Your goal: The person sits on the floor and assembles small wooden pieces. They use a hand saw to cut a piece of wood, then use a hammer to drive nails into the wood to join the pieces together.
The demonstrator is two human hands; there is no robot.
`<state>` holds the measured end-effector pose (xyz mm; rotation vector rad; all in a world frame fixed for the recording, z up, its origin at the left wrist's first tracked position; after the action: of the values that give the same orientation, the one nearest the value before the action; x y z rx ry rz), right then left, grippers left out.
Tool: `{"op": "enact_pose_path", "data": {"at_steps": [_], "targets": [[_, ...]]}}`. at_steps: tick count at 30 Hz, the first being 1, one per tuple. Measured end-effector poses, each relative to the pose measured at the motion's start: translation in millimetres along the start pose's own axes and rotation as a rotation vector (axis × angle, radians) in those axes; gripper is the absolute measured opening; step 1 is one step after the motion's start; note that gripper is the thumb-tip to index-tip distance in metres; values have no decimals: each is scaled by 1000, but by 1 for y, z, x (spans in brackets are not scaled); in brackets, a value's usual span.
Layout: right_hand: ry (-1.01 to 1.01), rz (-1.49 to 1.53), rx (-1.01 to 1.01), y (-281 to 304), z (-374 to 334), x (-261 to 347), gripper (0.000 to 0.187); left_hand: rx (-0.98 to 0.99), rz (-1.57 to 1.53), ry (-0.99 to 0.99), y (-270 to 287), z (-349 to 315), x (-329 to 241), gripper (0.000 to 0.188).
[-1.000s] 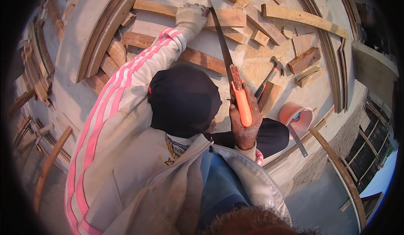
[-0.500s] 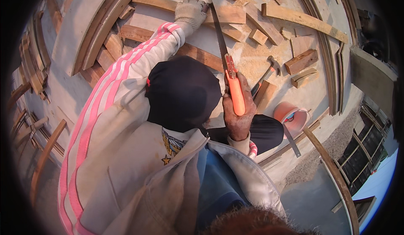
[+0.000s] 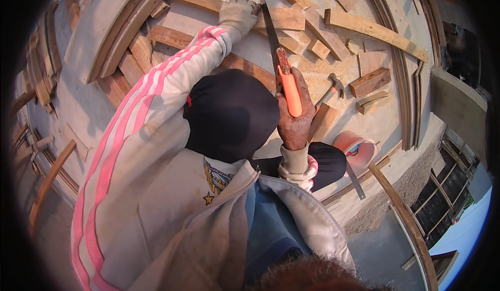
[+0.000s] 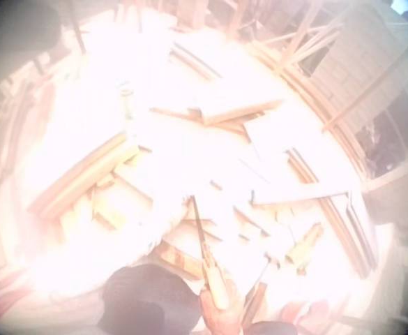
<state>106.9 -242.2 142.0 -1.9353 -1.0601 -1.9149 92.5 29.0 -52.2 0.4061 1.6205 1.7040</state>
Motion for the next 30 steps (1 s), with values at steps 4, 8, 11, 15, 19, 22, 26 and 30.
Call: {"op": "enact_pose_path", "data": {"at_steps": [4,8,11,15,19,22,26,30], "targets": [[-23,89,43,-10,7,-11,60,46,20,39,0,0,2,39],[-70,-242,-9,66,-102,22,62,92,52,56,2,0,2,36],[-167,-166,-31,56,-84,9,62,53,56,32,4,2,-3,41],[-37,91,61,-22,33,-25,64,81,56,58,-2,6,-1,43],[98,-94,13,16,-36,-10,64,25,49,91,3,-4,8,43],[-104,-204,19,72,-109,1,64,71,-12,67,7,1,1,45],[-14,-19,33,19,-27,-18,63,83,41,43,8,4,-3,43],[-68,102,83,-22,29,-31,61,65,37,55,1,1,1,42]]}}
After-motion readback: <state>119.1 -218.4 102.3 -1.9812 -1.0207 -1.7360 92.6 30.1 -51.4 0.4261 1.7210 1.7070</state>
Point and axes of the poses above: each hand's wrist, its own z-axis towards the middle knuckle, its own y-axis out of the back of the hand, x = y × z, the point moved 8 cm from there along z, towards the middle knuckle, and after that the axes turned 7 degrees about -x, right-handed, at the moved point
